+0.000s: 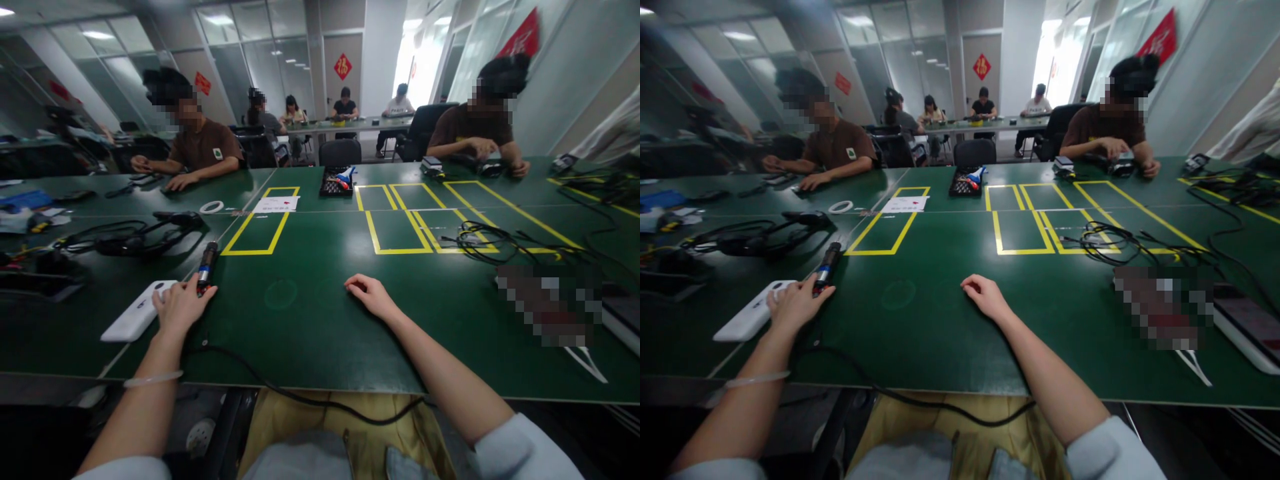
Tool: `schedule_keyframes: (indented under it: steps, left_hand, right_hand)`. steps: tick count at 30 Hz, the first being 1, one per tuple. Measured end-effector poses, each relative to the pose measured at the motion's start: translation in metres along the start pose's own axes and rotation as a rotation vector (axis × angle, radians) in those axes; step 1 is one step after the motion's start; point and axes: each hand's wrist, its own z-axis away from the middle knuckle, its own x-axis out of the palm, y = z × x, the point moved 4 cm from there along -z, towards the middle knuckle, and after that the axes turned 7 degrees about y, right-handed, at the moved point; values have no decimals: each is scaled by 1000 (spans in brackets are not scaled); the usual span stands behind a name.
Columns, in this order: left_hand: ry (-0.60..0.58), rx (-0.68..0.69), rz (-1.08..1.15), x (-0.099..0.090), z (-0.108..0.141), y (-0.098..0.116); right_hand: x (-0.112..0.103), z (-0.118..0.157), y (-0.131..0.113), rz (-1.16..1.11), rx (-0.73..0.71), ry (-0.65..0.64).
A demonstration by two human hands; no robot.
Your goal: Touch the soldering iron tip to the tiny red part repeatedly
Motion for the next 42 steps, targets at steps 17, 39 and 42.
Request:
schedule_keyframes:
  steps: [17, 39, 42]
  left_hand:
    - [68, -29, 59, -24, 6, 19]
    - [-899, 312, 1656, -40, 89, 285]
    - [-905, 207, 1692, -29, 89, 283]
  right_hand:
    - [0, -2, 1, -55, 28, -51]
    - [14, 3, -10, -575, 114, -190]
    - [15, 2, -5, -545, 99, -145]
